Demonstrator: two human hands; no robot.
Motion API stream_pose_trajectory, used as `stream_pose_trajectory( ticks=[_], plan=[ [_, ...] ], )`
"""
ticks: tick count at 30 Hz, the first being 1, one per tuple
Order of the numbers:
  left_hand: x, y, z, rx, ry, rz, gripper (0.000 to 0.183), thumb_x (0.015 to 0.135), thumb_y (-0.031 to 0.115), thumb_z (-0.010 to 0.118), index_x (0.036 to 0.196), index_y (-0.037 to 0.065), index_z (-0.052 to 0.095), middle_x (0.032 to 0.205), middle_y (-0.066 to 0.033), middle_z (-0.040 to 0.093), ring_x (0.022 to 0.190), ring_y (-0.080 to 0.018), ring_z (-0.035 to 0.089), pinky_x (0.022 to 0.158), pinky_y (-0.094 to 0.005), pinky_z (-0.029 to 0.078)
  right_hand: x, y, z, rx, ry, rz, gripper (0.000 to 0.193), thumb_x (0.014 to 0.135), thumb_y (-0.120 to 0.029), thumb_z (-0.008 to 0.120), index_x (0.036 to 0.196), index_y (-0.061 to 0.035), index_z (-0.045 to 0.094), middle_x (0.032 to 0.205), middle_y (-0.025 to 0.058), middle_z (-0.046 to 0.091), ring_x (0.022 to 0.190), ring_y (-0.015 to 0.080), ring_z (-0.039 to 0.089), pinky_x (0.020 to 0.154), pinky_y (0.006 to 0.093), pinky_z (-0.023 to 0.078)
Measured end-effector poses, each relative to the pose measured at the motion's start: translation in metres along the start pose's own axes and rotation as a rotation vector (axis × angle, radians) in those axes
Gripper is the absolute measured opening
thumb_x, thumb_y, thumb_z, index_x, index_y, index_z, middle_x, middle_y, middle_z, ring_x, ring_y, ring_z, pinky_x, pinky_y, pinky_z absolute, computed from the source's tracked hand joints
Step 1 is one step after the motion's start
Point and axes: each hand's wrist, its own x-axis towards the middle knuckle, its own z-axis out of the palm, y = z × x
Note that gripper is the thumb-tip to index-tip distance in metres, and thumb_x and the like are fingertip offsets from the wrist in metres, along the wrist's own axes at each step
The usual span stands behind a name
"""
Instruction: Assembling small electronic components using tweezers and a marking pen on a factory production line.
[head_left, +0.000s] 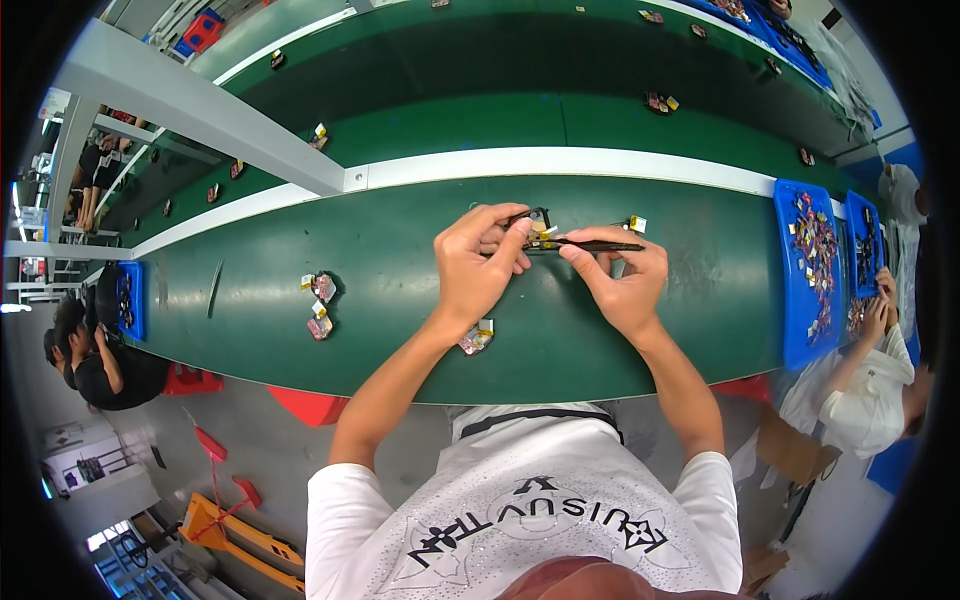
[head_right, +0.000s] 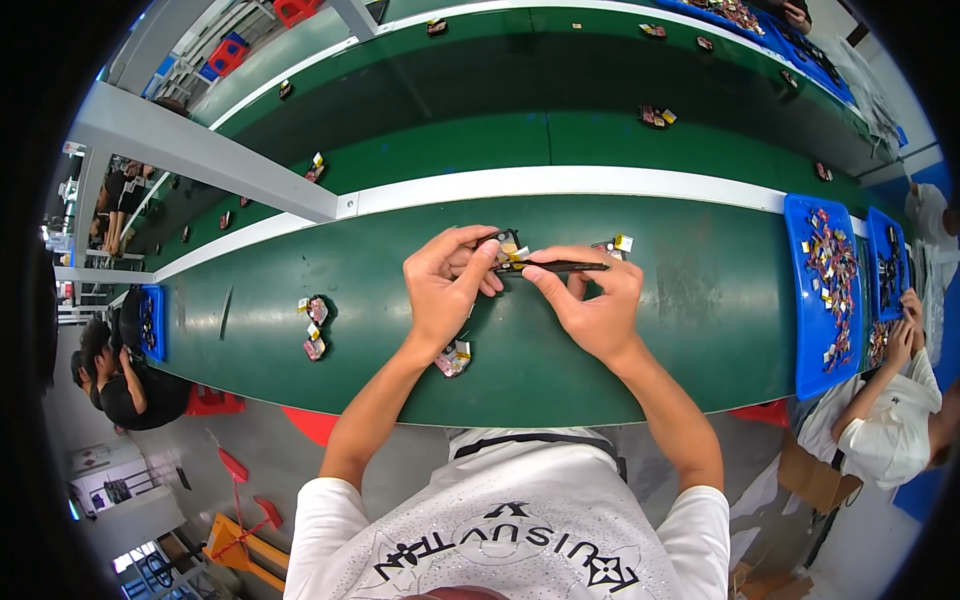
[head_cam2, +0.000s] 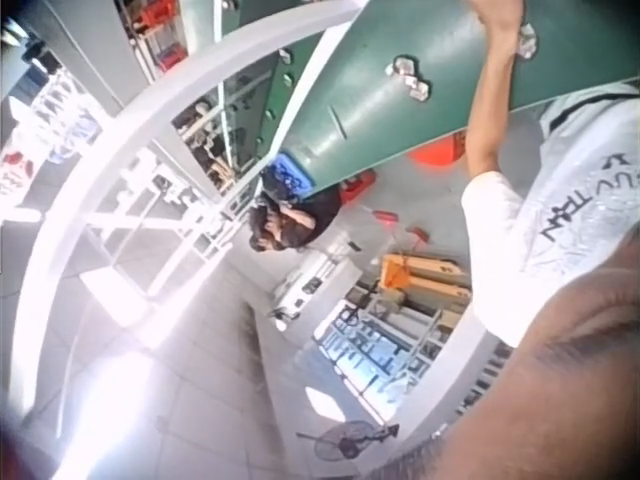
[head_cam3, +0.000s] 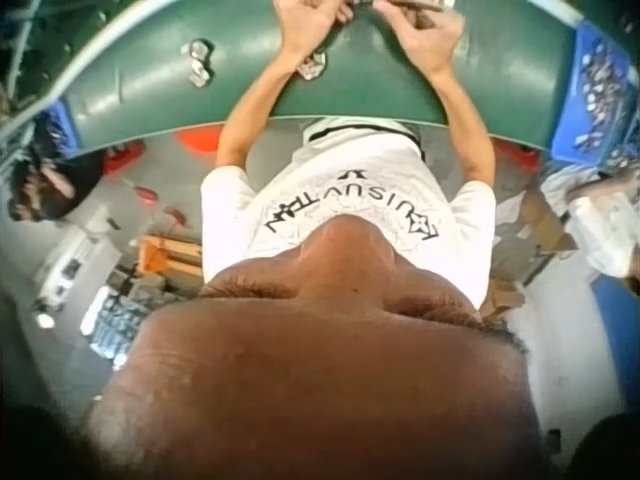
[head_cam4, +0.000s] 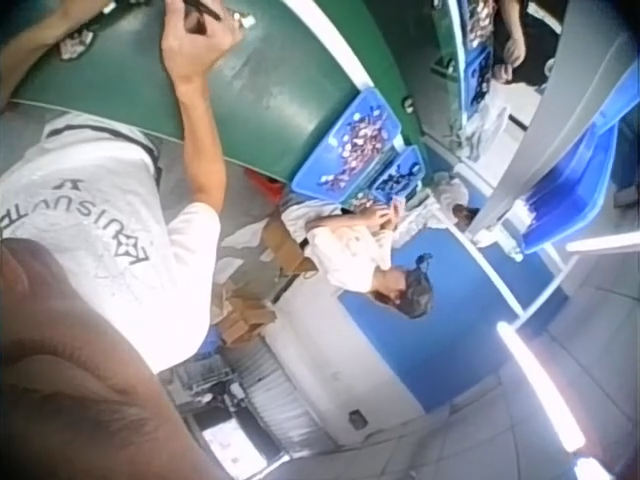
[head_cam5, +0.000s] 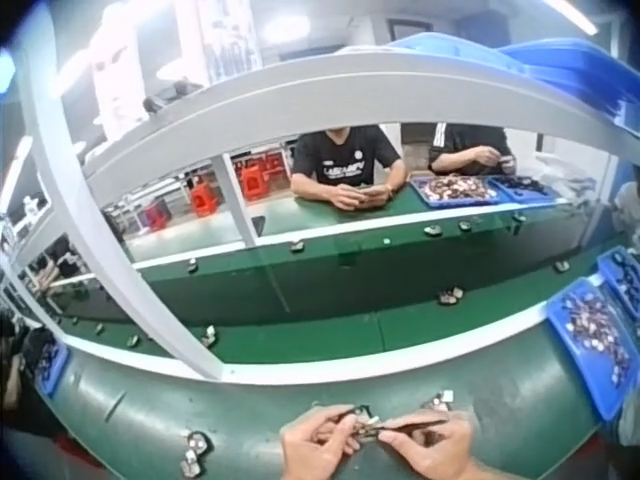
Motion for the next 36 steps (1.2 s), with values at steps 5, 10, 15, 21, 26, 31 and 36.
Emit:
stream_pose_trajectory(
  ticks=[5,10,15,21,26,31,36],
  plan=[
    [-0.001,-0.002,0.001,0.022,-0.002,0.046,0.017,0.095,-0.001,0.068,0.110,-0.009,0.069,0.083,-0.0128,0.073,0.063,-0.0144,0.069,0.053,-0.0237,0.056,0.001,-0.002,0.003,-0.066,-0.012,-0.088,0.011,0.081,-0.003,0.083,0.091,-0.0029,0.078,0.083,0.0048,0.077,0.044,0.0027,0.042,0.043,0.0204,0.030],
    [-0.001,0.001,0.001,0.011,-0.041,0.060,0.017,0.094,-0.002,0.068,0.110,-0.009,0.069,0.085,-0.0129,0.071,0.063,-0.0149,0.070,0.053,-0.0238,0.056,0.000,0.002,0.000,0.086,0.004,0.101,0.010,0.083,-0.002,0.082,0.092,0.0005,0.078,0.071,-0.0018,0.069,0.048,0.0000,0.039,0.045,0.0195,0.027],
    [-0.002,0.003,0.002,0.032,-0.056,0.105,0.017,0.093,-0.002,0.068,0.109,-0.009,0.070,0.087,-0.0122,0.070,0.063,-0.0152,0.069,0.051,-0.0233,0.055,0.000,0.010,-0.007,0.280,-0.063,0.374,0.011,0.090,-0.001,0.075,0.098,0.0063,0.072,0.086,0.0076,0.072,0.074,0.0080,0.066,0.062,0.0182,0.049],
    [-0.001,0.002,0.002,0.038,-0.048,0.113,0.017,0.094,-0.001,0.068,0.109,-0.008,0.070,0.084,-0.0115,0.070,0.063,-0.0150,0.069,0.051,-0.0236,0.055,0.002,0.008,-0.003,0.280,-0.034,0.296,0.008,0.088,-0.001,0.077,0.094,0.0034,0.076,0.060,-0.0091,0.050,0.052,-0.0019,0.036,0.047,0.0188,0.025],
    [0.001,0.003,-0.001,0.015,-0.086,0.043,0.019,0.095,0.002,0.067,0.111,-0.010,0.069,0.079,-0.0118,0.070,0.062,-0.0151,0.068,0.050,-0.0242,0.054,0.004,0.004,-0.005,0.162,-0.054,0.249,0.008,0.086,0.000,0.078,0.093,0.0034,0.076,0.058,-0.0096,0.047,0.052,-0.0018,0.034,0.047,0.0191,0.024],
    [0.006,-0.005,-0.006,-0.227,-0.206,-0.189,0.025,0.100,0.008,0.063,0.115,-0.012,0.065,0.080,-0.0140,0.070,0.058,-0.0157,0.067,0.047,-0.0255,0.053,0.002,0.011,-0.005,0.253,-0.033,0.259,0.008,0.086,0.001,0.079,0.093,0.0032,0.076,0.057,-0.0090,0.049,0.051,-0.0018,0.034,0.047,0.0192,0.024],
    [0.008,-0.001,-0.011,-0.281,-0.275,-0.260,0.028,0.102,0.013,0.062,0.114,-0.011,0.066,0.084,-0.0149,0.071,0.058,-0.0164,0.067,0.046,-0.0258,0.053,0.002,0.010,-0.002,0.280,-0.018,0.195,0.009,0.085,0.000,0.080,0.093,0.0025,0.076,0.062,-0.0067,0.057,0.051,-0.0019,0.036,0.047,0.0192,0.025]
  ],
)
